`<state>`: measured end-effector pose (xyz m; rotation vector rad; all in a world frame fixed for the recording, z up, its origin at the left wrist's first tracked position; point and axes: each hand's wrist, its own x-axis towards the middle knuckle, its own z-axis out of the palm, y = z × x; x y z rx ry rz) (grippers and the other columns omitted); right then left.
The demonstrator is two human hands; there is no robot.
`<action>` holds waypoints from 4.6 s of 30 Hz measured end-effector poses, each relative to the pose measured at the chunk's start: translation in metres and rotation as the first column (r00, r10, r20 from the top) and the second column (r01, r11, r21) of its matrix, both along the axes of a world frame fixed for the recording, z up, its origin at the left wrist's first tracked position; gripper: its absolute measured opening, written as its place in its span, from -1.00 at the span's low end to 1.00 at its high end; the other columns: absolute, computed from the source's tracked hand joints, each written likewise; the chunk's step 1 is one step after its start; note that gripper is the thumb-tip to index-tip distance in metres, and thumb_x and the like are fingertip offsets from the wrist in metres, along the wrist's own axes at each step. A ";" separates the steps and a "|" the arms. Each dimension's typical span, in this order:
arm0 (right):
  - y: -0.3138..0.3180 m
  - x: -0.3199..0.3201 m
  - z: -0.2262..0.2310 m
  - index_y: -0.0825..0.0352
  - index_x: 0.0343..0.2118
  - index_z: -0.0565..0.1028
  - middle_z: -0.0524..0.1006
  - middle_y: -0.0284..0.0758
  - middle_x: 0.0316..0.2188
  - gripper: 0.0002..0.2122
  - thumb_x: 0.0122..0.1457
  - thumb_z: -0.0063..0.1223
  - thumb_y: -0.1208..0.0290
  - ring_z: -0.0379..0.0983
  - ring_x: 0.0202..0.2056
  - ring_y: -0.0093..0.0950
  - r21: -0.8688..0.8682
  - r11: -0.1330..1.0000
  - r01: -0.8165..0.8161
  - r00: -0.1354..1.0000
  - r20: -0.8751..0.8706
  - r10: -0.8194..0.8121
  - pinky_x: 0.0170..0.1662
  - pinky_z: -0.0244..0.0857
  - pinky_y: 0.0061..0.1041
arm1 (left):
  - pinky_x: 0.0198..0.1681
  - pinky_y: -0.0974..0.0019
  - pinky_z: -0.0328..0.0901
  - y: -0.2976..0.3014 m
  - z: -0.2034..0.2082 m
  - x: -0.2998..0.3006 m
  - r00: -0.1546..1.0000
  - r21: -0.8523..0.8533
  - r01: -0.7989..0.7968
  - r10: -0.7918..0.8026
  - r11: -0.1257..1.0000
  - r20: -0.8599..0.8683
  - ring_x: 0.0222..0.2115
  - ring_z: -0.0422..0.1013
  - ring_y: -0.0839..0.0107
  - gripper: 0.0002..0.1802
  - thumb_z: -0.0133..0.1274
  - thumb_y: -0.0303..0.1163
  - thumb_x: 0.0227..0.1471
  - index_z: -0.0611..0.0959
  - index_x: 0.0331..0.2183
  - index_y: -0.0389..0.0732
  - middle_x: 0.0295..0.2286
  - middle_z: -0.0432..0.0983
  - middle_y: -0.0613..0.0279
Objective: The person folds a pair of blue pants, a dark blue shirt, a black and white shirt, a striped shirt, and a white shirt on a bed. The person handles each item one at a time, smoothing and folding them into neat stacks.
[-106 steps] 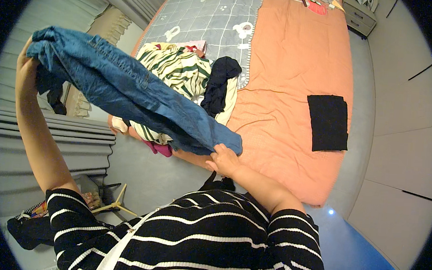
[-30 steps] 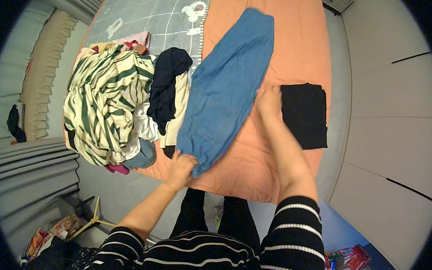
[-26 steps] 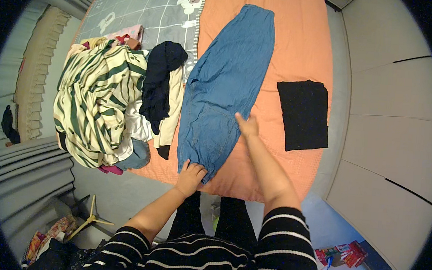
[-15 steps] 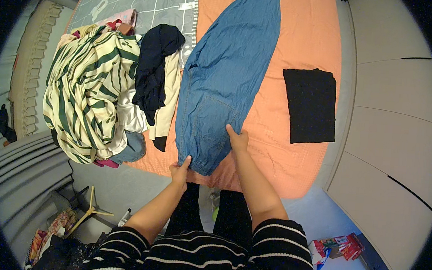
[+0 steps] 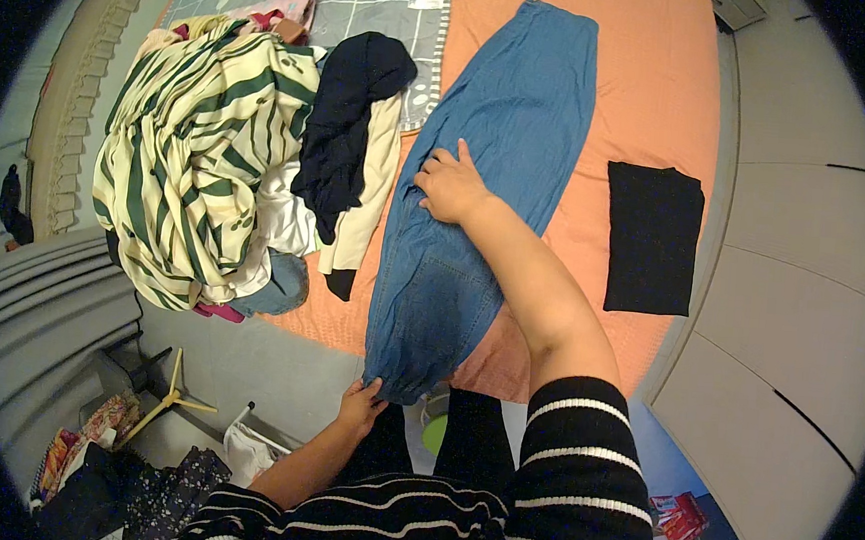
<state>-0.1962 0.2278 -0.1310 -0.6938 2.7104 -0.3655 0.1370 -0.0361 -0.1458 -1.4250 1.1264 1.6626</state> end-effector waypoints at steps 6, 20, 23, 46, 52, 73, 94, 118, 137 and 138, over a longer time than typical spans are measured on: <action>-0.036 -0.008 -0.030 0.20 -0.28 0.53 0.49 -0.30 -0.17 -0.73 0.00 0.15 0.18 0.29 0.02 -0.31 -0.088 0.982 -0.169 0.980 0.094 0.177 0.08 0.09 -0.04 | -0.19 0.25 0.21 -0.035 -0.021 0.015 0.970 0.010 0.242 -0.242 0.970 0.005 -0.31 0.35 0.49 -0.82 0.18 -0.26 0.00 0.51 -0.38 -0.05 -0.37 0.49 0.42; -0.094 0.162 -0.053 0.08 0.16 0.24 0.07 -0.26 0.25 -0.37 0.05 -0.02 -0.10 -0.03 0.26 -0.24 -0.410 0.757 -0.508 0.861 -0.265 0.434 0.18 -0.18 0.10 | 0.03 0.02 0.21 -0.058 -0.013 0.021 0.977 0.318 -0.200 0.213 0.927 -0.007 -0.05 0.34 0.23 -0.69 0.00 -0.48 0.09 0.42 -0.09 -0.17 -0.09 0.42 0.18; -0.059 0.163 -0.066 -0.04 0.17 0.22 0.01 -0.37 0.29 -0.39 0.05 -0.05 -0.15 -0.06 0.27 -0.25 -0.366 0.686 -0.629 0.768 -0.150 0.623 0.19 -0.19 0.10 | 0.05 0.00 0.21 -0.074 -0.014 0.042 0.979 0.295 -0.182 0.201 0.938 -0.037 -0.04 0.33 0.19 -0.67 -0.02 -0.52 0.09 0.40 -0.07 -0.23 -0.08 0.40 0.10; 0.072 0.119 -0.047 0.17 0.14 0.23 0.04 -0.06 0.23 -0.39 0.02 0.10 0.10 -0.11 0.25 -0.02 0.022 0.847 0.531 0.821 -0.262 -0.508 0.19 -0.13 0.08 | 0.01 0.03 0.27 -0.108 0.005 0.054 0.991 0.214 -0.120 0.131 0.969 -0.038 -0.10 0.40 0.18 -0.62 0.04 -0.56 0.01 0.40 -0.08 -0.23 -0.14 0.46 0.07; -0.005 0.278 -0.073 0.01 0.16 0.21 0.00 -0.29 0.28 -0.40 0.04 0.07 0.03 -0.16 0.30 -0.28 -0.300 0.946 -0.120 0.957 0.219 0.191 0.17 -0.12 0.14 | 0.03 0.02 0.25 -0.097 0.015 0.049 0.987 0.227 -0.119 0.139 0.967 -0.076 -0.07 0.38 0.17 -0.60 0.03 -0.54 0.01 0.37 -0.06 -0.26 -0.12 0.45 0.06; -0.086 0.405 -0.050 0.10 0.19 0.17 0.03 -0.22 0.26 -0.43 0.05 -0.02 0.36 -0.08 0.26 -0.17 -0.168 0.947 0.272 0.962 0.085 -0.261 0.12 -0.12 0.21 | 0.02 -0.17 0.24 -0.069 0.055 0.006 0.926 0.215 -0.218 0.132 0.952 0.355 -0.23 0.45 0.00 -0.77 0.03 -0.42 0.03 0.42 -0.28 -0.33 -0.39 0.52 -0.04; -0.059 0.383 0.017 0.16 0.07 0.34 0.26 -0.24 0.15 -0.49 -0.03 -0.02 0.26 0.09 0.21 -0.20 -0.417 0.908 0.045 0.998 0.052 -0.025 0.26 -0.33 0.11 | 0.18 -0.28 -0.19 -0.016 0.067 -0.162 -0.804 -0.855 0.470 -0.508 -0.220 -0.311 0.25 -0.20 -0.01 -0.47 0.32 -0.34 -0.39 0.49 -0.28 -0.22 0.16 0.07 0.06; 0.030 0.268 -0.074 0.62 0.13 0.12 0.38 0.12 -0.04 -0.19 0.00 0.21 0.08 0.33 0.01 -0.16 -0.198 -0.252 0.947 0.070 0.895 -0.441 0.04 0.21 -0.33 | -0.38 0.48 0.26 0.003 -0.036 -0.190 0.453 -0.440 0.653 -0.784 0.616 -0.424 -0.47 0.29 0.56 -0.35 0.26 -0.29 -0.10 0.32 -0.06 -0.36 -0.47 0.39 0.26; -0.017 0.306 -0.036 0.44 -0.26 0.47 0.46 -0.02 -0.31 -0.70 0.20 -0.07 0.24 0.38 -0.22 -0.10 -0.417 0.079 0.905 0.150 0.139 -0.979 -0.22 0.23 -0.22 | -0.12 0.11 0.25 0.010 -0.025 -0.150 0.084 -0.925 0.320 -0.978 0.207 -0.190 -0.19 0.36 -0.02 -0.57 0.06 -0.21 0.03 0.48 -0.18 -0.37 -0.24 0.44 -0.13; -0.013 0.292 -0.039 0.43 -0.24 0.46 0.44 -0.04 -0.27 -0.71 0.18 -0.04 0.25 0.34 -0.18 -0.12 -0.454 0.131 0.882 0.185 0.077 -0.980 -0.16 0.21 -0.22 | -0.08 0.12 0.23 0.023 -0.024 -0.165 0.040 -0.938 0.277 -0.978 0.209 -0.206 -0.15 0.34 -0.02 -0.53 0.07 -0.19 0.03 0.47 -0.16 -0.39 -0.21 0.42 -0.14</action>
